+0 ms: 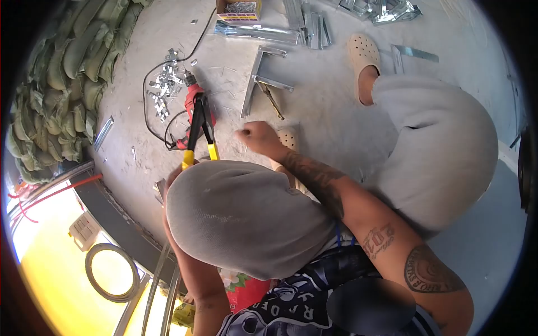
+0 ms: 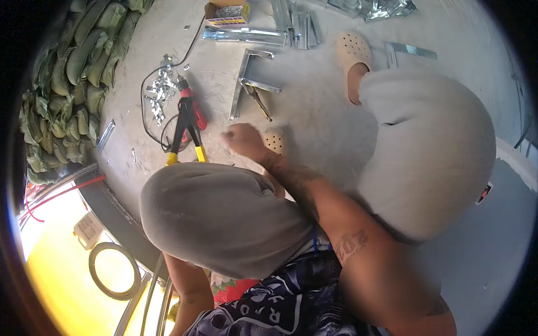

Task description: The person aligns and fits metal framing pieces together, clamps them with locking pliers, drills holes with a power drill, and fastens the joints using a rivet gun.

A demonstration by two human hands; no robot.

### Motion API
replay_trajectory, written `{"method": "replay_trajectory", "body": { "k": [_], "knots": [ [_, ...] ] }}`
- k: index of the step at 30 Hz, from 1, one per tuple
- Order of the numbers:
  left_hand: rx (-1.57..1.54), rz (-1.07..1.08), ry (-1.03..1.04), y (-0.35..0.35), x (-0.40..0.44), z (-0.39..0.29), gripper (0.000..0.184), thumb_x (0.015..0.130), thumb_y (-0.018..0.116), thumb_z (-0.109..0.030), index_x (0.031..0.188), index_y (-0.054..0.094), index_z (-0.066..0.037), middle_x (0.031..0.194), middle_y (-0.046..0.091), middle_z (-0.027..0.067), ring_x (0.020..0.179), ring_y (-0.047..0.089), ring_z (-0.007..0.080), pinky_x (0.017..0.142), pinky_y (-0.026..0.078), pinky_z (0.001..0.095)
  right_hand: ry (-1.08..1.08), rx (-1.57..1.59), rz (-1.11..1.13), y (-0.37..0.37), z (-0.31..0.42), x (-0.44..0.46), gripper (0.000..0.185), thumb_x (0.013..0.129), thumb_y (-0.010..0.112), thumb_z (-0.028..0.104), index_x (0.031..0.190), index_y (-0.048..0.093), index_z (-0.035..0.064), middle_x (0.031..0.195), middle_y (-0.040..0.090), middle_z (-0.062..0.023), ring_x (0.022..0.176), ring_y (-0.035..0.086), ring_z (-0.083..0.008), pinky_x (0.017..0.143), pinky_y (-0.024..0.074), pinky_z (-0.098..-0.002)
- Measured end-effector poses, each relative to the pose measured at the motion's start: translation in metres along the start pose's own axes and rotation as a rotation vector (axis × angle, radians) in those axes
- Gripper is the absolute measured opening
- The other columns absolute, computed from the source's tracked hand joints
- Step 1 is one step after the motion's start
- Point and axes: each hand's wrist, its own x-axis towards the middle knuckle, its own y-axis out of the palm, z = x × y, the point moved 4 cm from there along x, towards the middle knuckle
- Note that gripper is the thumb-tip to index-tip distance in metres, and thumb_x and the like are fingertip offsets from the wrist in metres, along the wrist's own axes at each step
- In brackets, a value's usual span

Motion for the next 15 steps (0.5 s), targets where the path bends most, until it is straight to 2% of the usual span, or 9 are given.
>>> {"method": "replay_trajectory", "body": {
  "k": [1,3,4,6,9,10,12,15],
  "knots": [
    [0.022,-0.002,0.003,0.0,0.003,0.015,0.029,0.1,0.053,-0.029,0.108,0.06,-0.002,0.084,0.065,0.0066,0.073,0.064,0.0174,0.068,0.05,0.0304,0.004,-0.044,-0.181,-0.015,-0.014,-0.003,0.046,0.087,0.062,0.042,0.072,0.064,-0.0017,0.075,0.063,-0.0249,0.076,0.064,-0.0416,0.07,0.0494,-0.0495],
    [0.063,-0.018,0.007,-0.004,0.009,0.049,0.03,0.1,0.052,-0.03,0.108,0.06,-0.002,0.084,0.065,0.0067,0.073,0.064,0.0174,0.068,0.05,0.0306,0.141,-0.11,-0.306,-0.054,-0.038,-0.005,0.039,0.086,0.066,0.039,0.08,0.064,0.0,0.081,0.066,-0.0212,0.081,0.065,-0.0392,0.073,0.0498,-0.0487],
    [0.094,-0.025,0.011,-0.004,0.012,0.063,0.031,0.101,0.051,-0.031,0.109,0.06,-0.002,0.084,0.065,0.0068,0.073,0.064,0.0174,0.068,0.05,0.0307,0.135,-0.126,-0.303,-0.065,-0.052,-0.001,0.039,0.086,0.066,0.039,0.08,0.064,0.0,0.081,0.066,-0.0212,0.081,0.065,-0.0392,0.073,0.0498,-0.0487],
    [0.174,-0.049,0.021,-0.006,0.015,0.093,0.032,0.101,0.049,-0.032,0.109,0.059,-0.003,0.085,0.065,0.0069,0.074,0.064,0.0175,0.068,0.05,0.031,0.196,-0.357,-0.436,-0.082,-0.074,0.002,0.039,0.085,0.068,0.041,0.094,0.064,0.0029,0.083,0.068,-0.0173,0.082,0.066,-0.0371,0.07,0.05,-0.0436],
    [0.308,-0.084,0.055,-0.003,0.021,0.128,0.034,0.102,0.047,-0.034,0.11,0.059,-0.003,0.085,0.065,0.0071,0.074,0.064,0.0175,0.068,0.05,0.0313,0.291,-0.421,-0.294,-0.081,-0.072,0.009,0.042,0.083,0.071,0.041,0.101,0.06,0.0047,0.09,0.07,-0.0157,0.09,0.066,-0.0371,0.076,0.0507,-0.0443],
    [0.351,-0.094,0.069,-0.001,0.022,0.136,0.035,0.102,0.047,-0.034,0.111,0.059,-0.003,0.085,0.065,0.0072,0.074,0.064,0.0175,0.068,0.05,0.0315,0.281,-0.43,-0.292,-0.079,-0.074,0.015,0.042,0.083,0.071,0.041,0.101,0.06,0.0047,0.09,0.07,-0.0157,0.09,0.066,-0.0371,0.076,0.0507,-0.0443],
    [0.429,-0.115,0.102,0.004,0.027,0.149,0.036,0.102,0.045,-0.035,0.111,0.059,-0.003,0.086,0.065,0.0073,0.074,0.064,0.0176,0.068,0.05,0.0317,0.216,-0.551,-0.139,-0.063,-0.074,0.03,0.04,0.082,0.072,0.038,0.101,0.059,0.0048,0.089,0.07,-0.0162,0.087,0.067,-0.0362,0.076,0.0513,-0.0454],
    [0.533,-0.147,0.169,0.017,0.038,0.161,0.038,0.103,0.043,-0.037,0.112,0.059,-0.003,0.086,0.065,0.0075,0.075,0.064,0.0176,0.068,0.05,0.0321,0.232,-0.647,-0.144,-0.054,-0.069,0.041,0.036,0.08,0.073,0.032,0.098,0.06,0.0039,0.087,0.069,-0.0166,0.084,0.067,-0.036,0.075,0.0517,-0.0459]
  ]
}}
